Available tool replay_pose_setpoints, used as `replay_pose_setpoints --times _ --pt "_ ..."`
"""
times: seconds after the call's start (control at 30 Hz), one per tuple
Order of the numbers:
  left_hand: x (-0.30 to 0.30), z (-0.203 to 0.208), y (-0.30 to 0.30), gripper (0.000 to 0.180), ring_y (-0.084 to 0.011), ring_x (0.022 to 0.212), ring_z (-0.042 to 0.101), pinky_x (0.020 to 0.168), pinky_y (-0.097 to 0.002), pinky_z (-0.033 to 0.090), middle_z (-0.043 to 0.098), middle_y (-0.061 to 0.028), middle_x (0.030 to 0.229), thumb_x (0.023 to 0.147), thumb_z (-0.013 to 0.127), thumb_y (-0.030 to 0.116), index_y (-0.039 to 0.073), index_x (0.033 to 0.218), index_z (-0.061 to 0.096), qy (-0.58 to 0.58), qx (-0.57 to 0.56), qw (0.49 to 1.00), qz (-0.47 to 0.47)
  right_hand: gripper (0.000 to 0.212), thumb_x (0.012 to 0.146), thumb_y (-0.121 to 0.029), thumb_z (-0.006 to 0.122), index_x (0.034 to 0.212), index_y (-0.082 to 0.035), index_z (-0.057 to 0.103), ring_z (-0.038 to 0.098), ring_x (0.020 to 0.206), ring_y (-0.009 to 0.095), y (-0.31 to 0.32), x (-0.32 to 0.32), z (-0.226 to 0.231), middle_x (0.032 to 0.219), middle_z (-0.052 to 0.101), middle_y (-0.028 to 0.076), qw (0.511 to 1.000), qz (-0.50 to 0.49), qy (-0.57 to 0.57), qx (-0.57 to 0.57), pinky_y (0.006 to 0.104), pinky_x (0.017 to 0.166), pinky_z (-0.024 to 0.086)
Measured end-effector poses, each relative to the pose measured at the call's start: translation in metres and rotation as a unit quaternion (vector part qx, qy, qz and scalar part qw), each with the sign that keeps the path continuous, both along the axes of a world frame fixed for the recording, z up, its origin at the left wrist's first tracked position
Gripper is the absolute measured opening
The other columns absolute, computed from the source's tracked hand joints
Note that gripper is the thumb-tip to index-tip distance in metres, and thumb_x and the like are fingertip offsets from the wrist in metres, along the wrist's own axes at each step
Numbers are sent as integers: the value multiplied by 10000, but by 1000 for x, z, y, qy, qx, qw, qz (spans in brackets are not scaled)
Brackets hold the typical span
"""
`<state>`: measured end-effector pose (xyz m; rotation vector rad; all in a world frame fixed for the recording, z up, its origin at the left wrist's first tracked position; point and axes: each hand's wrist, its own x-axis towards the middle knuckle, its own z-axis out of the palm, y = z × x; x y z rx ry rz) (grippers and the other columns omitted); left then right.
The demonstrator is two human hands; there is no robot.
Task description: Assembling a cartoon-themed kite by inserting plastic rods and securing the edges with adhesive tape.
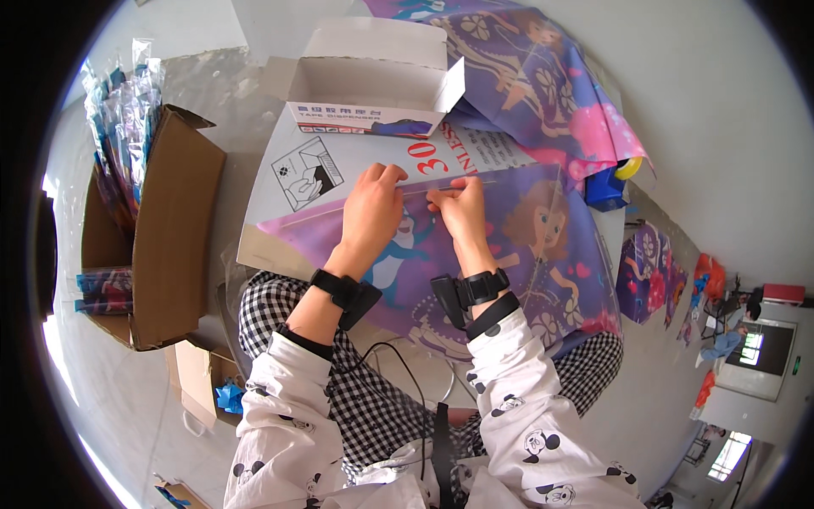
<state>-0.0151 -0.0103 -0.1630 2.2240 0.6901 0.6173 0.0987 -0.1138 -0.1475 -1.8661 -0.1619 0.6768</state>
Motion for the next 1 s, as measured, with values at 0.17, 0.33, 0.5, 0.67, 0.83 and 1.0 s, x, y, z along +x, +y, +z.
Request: replay_pose_setpoints --times 0.17,0.33,0.5,0.67,0.83,1.0 --pt "3 -1 -4 292 -322 967 593 787 -400 521 600 -110 991 791 600 -31 71 1064 627 3 31 999 -10 404 802 34 709 1060 26 397 655 652 168 1 -1 1 792 679 155 1000 7 -8 2 268 625 505" --pt "2 -2 -6 351 -307 977 585 787 -397 525 592 -101 1020 773 603 -41 85 1099 636 20 64 997 -24 381 781 40 713 1012 35 409 645 594 173 5 4 7 772 669 162 998 13 5 -53 280 573 515" --pt "3 0 -7 435 -280 993 570 827 -384 509 581 -90 1053 771 604 -22 161 1162 655 33 89 994 -52 378 762 41 713 1001 47 420 659 605 194 5 10 3 768 662 172 999 14 22 -42 288 564 522" --pt "4 -3 -9 362 -249 970 552 797 -350 483 569 -65 1006 766 632 46 197 1088 696 31 177 982 -60 373 732 68 705 986 54 432 670 619 205 7 10 3 781 663 190 998 -1 27 -50 301 560 529" --pt "12 -2 -12 260 -235 927 544 745 -331 446 554 -53 932 762 654 110 200 998 712 60 225 971 -53 307 835 -174 706 1013 -33 499 669 692 126 2 15 10 875 728 97 991 51 30 -118 222 497 369" --pt "13 1 -13 362 -238 949 547 807 -337 427 575 -47 972 752 657 87 229 1075 737 99 230 967 -50 349 924 -130 583 1187 83 495 699 730 170 -23 34 18 979 716 221 958 37 281 52 198 441 411"
